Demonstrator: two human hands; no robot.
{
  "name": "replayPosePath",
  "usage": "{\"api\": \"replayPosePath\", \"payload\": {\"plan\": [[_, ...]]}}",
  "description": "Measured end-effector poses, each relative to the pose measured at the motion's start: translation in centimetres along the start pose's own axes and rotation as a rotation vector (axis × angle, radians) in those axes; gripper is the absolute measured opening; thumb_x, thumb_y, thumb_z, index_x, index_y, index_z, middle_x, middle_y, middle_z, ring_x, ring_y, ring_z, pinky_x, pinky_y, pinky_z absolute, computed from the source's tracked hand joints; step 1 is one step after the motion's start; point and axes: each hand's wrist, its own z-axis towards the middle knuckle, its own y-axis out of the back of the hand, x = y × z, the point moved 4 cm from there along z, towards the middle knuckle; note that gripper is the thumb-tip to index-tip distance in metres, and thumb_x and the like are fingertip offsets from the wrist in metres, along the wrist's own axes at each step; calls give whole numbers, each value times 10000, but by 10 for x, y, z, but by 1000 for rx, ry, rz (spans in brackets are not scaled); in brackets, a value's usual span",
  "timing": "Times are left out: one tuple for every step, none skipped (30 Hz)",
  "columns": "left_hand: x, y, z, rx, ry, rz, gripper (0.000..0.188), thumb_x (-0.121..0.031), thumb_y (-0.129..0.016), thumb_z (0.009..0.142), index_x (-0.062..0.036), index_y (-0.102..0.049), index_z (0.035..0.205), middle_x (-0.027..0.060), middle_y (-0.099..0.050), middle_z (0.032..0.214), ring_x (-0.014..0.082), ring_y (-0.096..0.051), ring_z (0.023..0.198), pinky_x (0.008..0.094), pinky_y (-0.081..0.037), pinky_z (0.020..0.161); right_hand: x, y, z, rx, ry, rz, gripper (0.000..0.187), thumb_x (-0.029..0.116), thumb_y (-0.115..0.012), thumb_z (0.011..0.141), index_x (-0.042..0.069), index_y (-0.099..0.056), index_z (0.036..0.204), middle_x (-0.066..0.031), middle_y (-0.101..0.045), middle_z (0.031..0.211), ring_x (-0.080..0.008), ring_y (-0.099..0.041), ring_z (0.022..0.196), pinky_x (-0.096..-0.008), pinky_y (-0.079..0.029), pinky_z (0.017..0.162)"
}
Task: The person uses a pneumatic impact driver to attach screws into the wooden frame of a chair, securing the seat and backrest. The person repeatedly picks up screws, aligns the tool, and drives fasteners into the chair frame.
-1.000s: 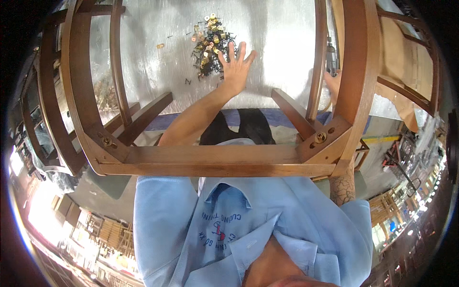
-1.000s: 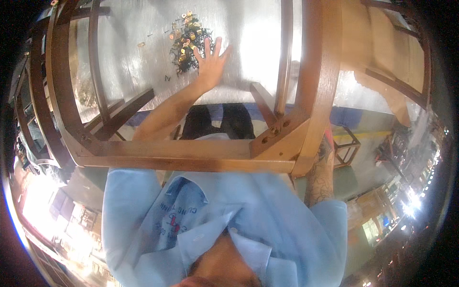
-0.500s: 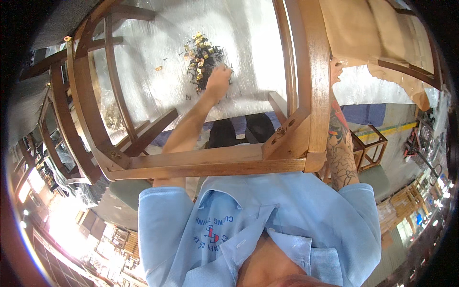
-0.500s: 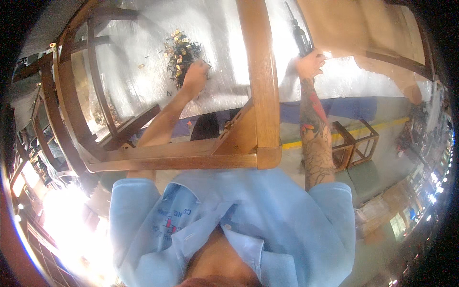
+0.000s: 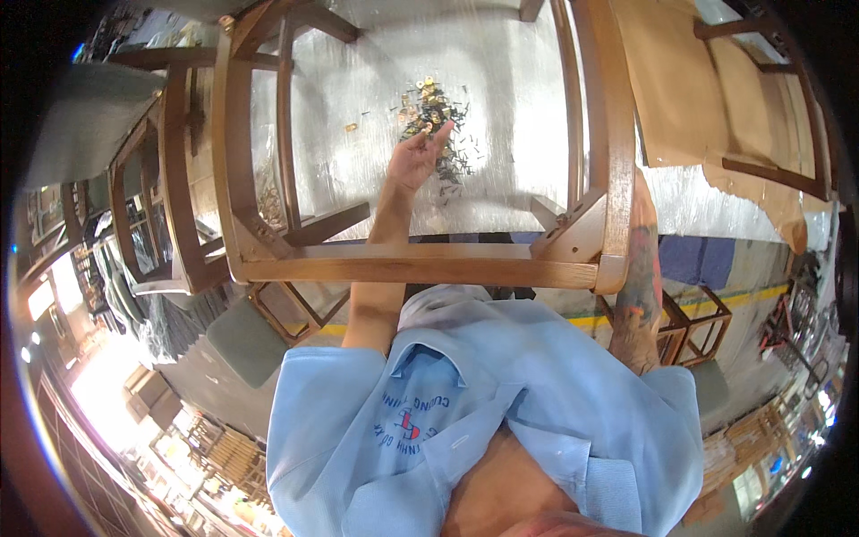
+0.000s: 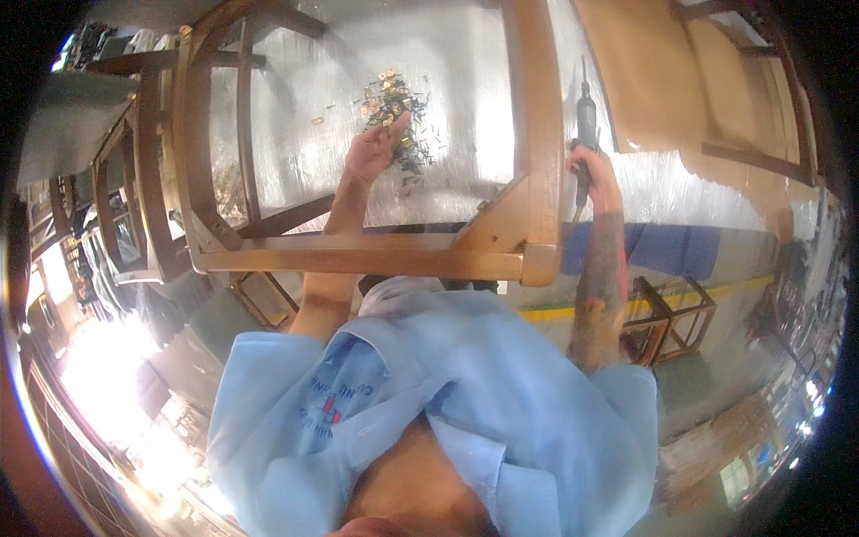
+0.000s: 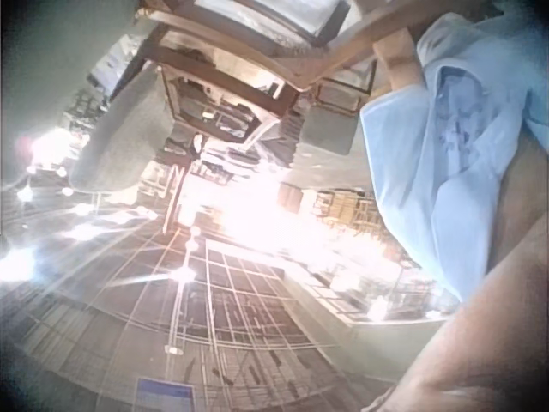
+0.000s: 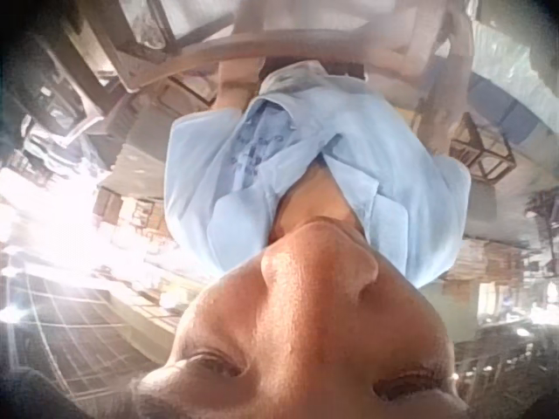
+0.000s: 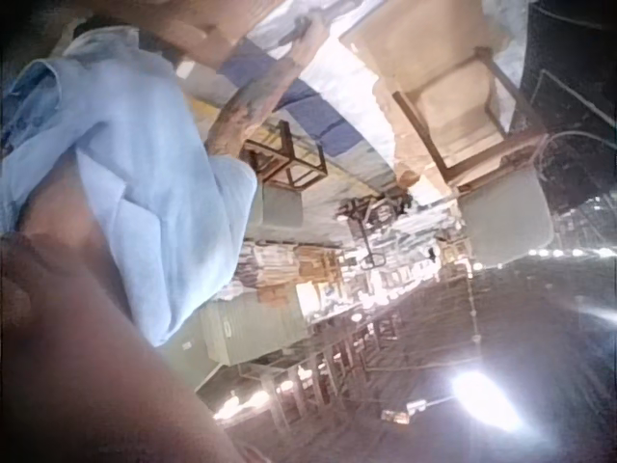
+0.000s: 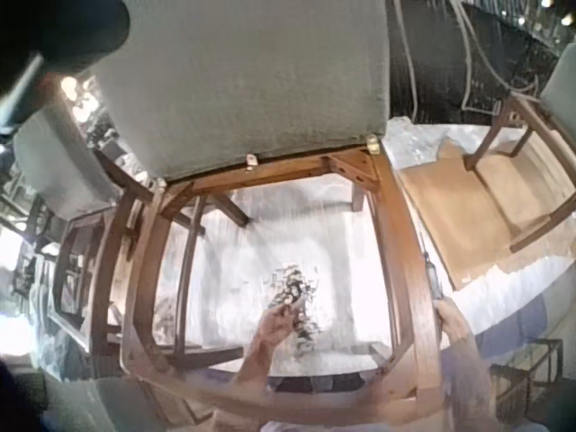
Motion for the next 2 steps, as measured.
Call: {"api": "replayPosePath", "payload": {"plan": [[9, -29, -4, -137, -97, 68, 474, -148, -324, 1031, 125, -247, 1411, 214, -446, 1389, 209, -550, 1088, 188, -544, 740, 6, -6, -29, -23, 7, 57, 516, 81, -692, 690, 16, -602, 1193, -94, -657, 1094, -144, -631, 893, -312, -512, 702], [13, -46, -12, -275, -202, 138, 491, -146, -327, 1029, 120, -217, 1427, 217, -411, 1436, 242, -535, 1188, 202, -545, 812, 15, -10, -29, -20, 20, 49, 516, 81, -692, 690, 16, -602, 1193, -94, -657, 1094, -144, -631, 893, -312, -512, 702]]}}
